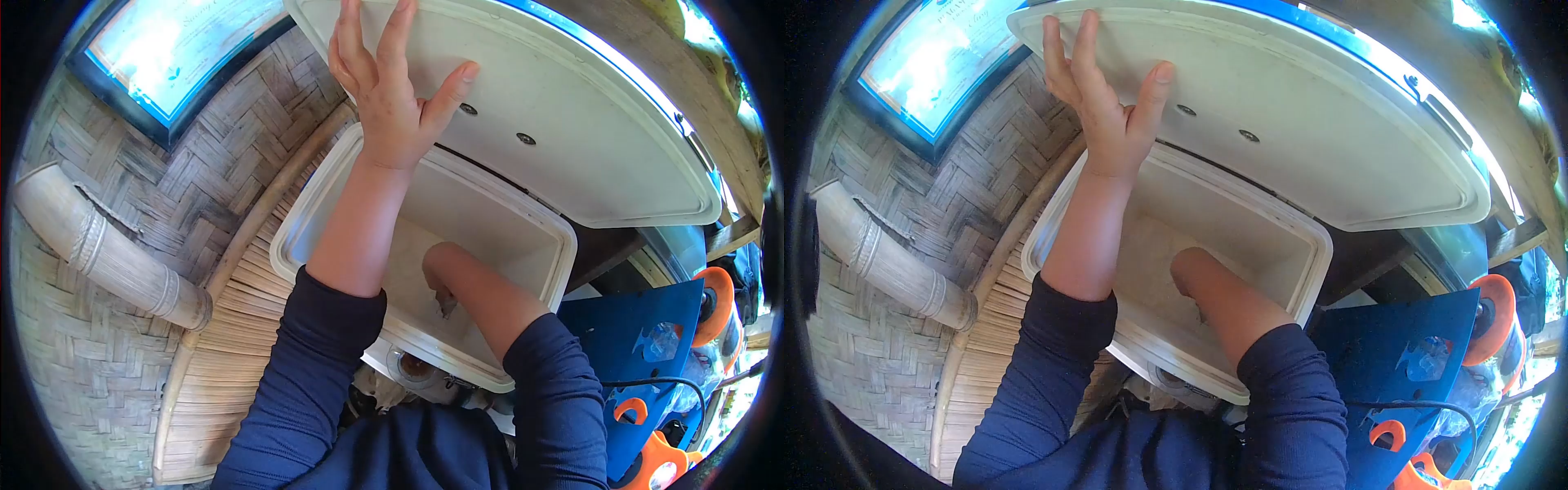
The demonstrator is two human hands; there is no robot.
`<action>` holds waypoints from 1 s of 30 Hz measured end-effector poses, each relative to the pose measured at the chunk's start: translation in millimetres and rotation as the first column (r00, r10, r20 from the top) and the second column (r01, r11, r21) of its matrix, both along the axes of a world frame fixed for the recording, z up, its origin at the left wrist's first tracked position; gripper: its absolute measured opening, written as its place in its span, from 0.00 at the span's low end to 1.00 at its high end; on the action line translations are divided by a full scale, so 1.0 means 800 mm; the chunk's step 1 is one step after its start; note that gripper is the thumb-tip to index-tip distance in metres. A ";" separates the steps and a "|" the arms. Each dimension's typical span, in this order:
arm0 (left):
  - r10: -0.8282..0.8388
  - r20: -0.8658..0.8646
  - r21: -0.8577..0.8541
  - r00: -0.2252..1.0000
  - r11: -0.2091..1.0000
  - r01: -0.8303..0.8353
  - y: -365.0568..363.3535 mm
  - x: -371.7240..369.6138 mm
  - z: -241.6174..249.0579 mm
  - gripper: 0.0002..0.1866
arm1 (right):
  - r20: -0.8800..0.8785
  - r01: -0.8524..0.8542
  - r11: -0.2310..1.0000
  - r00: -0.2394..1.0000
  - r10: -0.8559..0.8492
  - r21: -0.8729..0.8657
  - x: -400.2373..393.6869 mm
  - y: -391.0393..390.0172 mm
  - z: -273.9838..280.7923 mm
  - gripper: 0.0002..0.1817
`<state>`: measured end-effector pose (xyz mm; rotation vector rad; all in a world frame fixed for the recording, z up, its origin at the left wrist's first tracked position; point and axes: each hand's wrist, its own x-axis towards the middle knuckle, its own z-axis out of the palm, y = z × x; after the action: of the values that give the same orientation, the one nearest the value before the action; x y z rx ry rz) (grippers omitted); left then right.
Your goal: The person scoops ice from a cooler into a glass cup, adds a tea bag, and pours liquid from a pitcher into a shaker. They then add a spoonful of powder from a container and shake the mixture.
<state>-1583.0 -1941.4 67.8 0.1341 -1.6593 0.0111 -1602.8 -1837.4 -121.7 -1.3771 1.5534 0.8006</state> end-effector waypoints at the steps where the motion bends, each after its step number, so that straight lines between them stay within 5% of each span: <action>1: -0.001 0.001 0.002 1.000 1.000 0.001 0.001 0.001 0.001 0.41 | -0.024 -0.029 0.999 0.999 0.030 0.021 -0.001 -0.002 -0.013 0.11; 4: 0.013 0.031 0.012 0.999 1.000 -0.013 0.003 0.004 0.003 0.39 | -0.074 -0.090 0.994 0.993 0.095 0.064 -0.008 -0.005 -0.043 0.13; 6: 0.017 0.030 0.018 0.999 1.000 -0.017 0.004 0.004 0.004 0.39 | 0.196 0.012 0.987 0.980 -0.044 0.162 -0.015 -0.003 -0.055 0.06; 13: -0.016 -0.008 -0.011 1.000 1.000 0.016 0.002 0.000 0.004 0.39 | 0.218 0.245 0.969 0.944 -0.248 0.039 0.015 -0.003 0.017 0.07; 19: 0.056 0.019 -0.030 0.998 0.998 -0.056 0.001 0.001 0.003 0.40 | 0.181 0.217 0.970 0.964 -0.195 -0.111 0.010 0.003 0.024 0.12; 21: 0.048 0.025 -0.032 0.999 0.998 -0.047 0.000 0.002 0.003 0.40 | -0.020 -0.060 0.956 0.998 0.057 -0.287 0.005 0.007 0.035 0.07; 22: 0.050 0.027 -0.034 0.998 0.998 -0.049 0.000 0.002 0.003 0.40 | -0.018 -0.061 0.956 0.998 0.059 -0.288 0.006 0.006 0.037 0.07; 24: 0.027 0.012 -0.035 1.000 0.999 -0.027 0.000 0.000 0.003 0.40 | -0.025 -0.166 0.985 0.986 0.165 -0.037 0.010 0.004 0.039 0.16; 26: 0.003 -0.015 -0.040 1.000 0.999 -0.003 -0.002 -0.005 0.001 0.40 | -0.024 -0.197 0.975 0.979 0.201 0.106 0.008 -0.008 -0.056 0.15; 28: -0.021 -0.044 -0.045 0.999 0.999 0.019 -0.003 -0.006 0.000 0.40 | -0.020 -0.226 0.942 0.971 0.238 0.249 0.007 -0.007 -0.060 0.14; 30: 0.032 -0.018 -0.056 0.999 0.998 -0.033 -0.003 -0.004 0.001 0.40 | 0.051 -0.144 0.988 0.988 0.147 -0.065 0.008 0.006 0.043 0.10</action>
<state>-1586.3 -1943.5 68.4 0.1180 -1.6376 0.0814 -1596.2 -1833.0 -86.9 -1.5587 1.4574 0.8010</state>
